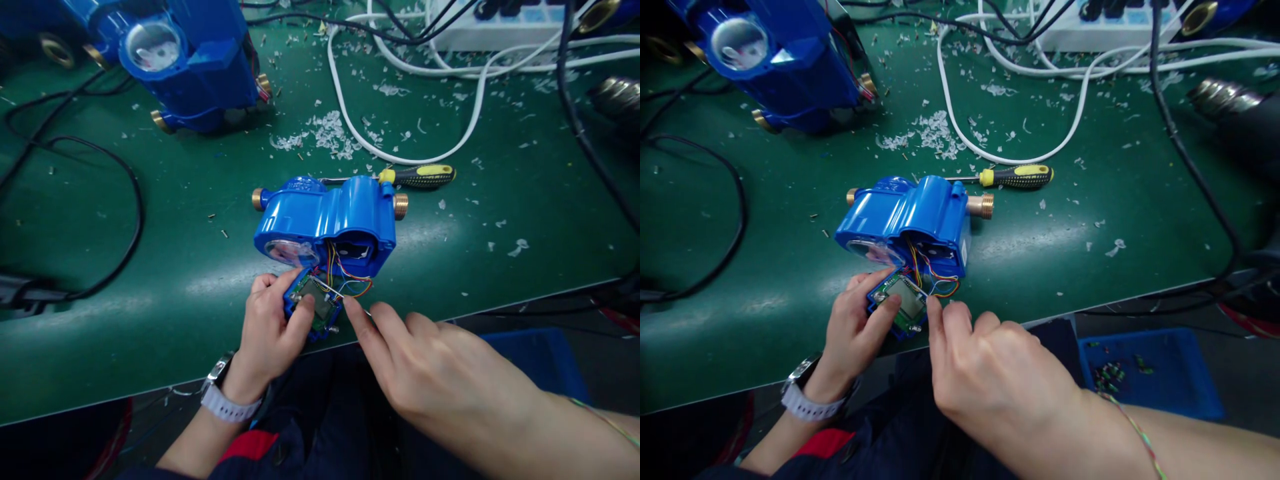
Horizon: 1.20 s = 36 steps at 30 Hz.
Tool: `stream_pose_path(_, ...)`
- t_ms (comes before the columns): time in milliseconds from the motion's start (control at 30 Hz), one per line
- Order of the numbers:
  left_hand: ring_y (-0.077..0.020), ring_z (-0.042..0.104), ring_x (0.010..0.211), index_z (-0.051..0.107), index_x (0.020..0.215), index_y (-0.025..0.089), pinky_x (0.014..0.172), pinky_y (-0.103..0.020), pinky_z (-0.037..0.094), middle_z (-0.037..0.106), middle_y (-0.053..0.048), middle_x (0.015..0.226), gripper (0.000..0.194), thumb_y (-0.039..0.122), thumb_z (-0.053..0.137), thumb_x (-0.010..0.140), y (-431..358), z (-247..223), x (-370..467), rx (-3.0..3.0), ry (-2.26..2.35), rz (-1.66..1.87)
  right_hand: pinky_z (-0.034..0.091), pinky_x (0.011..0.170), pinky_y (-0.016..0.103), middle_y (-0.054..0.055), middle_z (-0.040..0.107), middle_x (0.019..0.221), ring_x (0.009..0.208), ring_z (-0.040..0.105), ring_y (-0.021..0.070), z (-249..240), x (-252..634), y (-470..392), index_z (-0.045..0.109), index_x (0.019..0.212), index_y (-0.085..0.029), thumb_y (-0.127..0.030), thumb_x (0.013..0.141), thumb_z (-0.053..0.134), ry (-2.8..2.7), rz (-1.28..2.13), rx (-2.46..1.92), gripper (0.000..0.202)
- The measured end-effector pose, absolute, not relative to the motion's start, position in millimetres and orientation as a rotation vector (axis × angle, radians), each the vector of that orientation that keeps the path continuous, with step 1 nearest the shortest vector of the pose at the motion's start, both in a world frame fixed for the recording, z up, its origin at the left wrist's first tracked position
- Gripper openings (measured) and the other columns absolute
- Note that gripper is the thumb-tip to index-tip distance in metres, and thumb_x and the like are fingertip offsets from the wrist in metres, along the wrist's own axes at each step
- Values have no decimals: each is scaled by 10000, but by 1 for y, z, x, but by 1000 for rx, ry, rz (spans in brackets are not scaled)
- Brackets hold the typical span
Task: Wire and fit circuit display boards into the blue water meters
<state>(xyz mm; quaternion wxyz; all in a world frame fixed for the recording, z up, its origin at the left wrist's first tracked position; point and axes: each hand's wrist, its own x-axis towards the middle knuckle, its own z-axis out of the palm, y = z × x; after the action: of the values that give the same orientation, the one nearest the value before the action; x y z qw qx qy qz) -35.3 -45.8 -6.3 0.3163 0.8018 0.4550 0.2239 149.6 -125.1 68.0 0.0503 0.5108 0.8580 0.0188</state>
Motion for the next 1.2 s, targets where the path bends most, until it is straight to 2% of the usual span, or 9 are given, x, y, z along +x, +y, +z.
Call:
stream_pose_path(233,-244,566,751,665,1054,98,703,-380,454,711,-85,809,318,295,476,892,-46,-6,-35,2107,1193,591,394,303,257,98,652,714,411,542,166,61,142,-132,639,1231,-12,-7,709,498,2608,110,1606,541)
stream_pose_path(433,-236,566,760,660,1070,108,705,-372,450,715,-82,834,313,288,478,889,-47,-6,-36,2091,1190,596,468,329,289,104,671,770,469,600,189,43,147,-136,611,1237,8,18,785,427,2696,-27,1725,489)
stream_pose_path(567,-231,566,783,667,1077,132,719,-367,449,718,-74,869,306,288,484,887,-47,-4,-37,2050,1169,581,583,490,302,99,686,911,612,673,182,21,159,-141,548,1289,-23,16,852,371,2834,-393,1913,473)
stream_pose_path(700,-238,570,829,673,1088,155,747,-373,450,722,-70,912,305,297,502,880,-48,-4,-38,1957,1170,586,605,648,286,101,674,1019,806,685,174,4,163,-142,472,1366,-95,-37,926,390,2892,-811,2052,452)
stream_pose_path(833,-249,583,906,666,1131,174,792,-384,453,726,-69,987,323,303,516,875,-47,-6,-40,1847,1169,625,577,669,247,70,660,949,787,651,140,0,160,-140,469,1396,-157,-61,950,413,2932,-1227,2159,459)
stream_pose_path(1000,-260,581,946,667,1136,171,826,-405,451,722,-81,1016,335,310,517,871,-47,-6,-41,1802,1171,600,562,705,247,28,638,850,758,627,117,5,156,-140,537,1342,-160,-64,947,433,2773,-1614,2258,419)
stream_pose_path(1100,-265,578,966,672,1127,170,835,-413,449,723,-86,1027,331,307,519,867,-47,-5,-41,1780,1180,600,570,722,250,48,651,887,789,640,122,7,153,-143,534,1327,-134,-52,946,413,2769,-1489,2307,408)
stream_pose_path(1200,-264,581,957,680,1111,177,827,-412,449,729,-79,1011,320,301,523,861,-47,-5,-40,1779,1190,603,592,692,287,89,665,963,805,669,157,10,152,-145,479,1366,-123,-52,941,373,2778,-1093,2265,443)
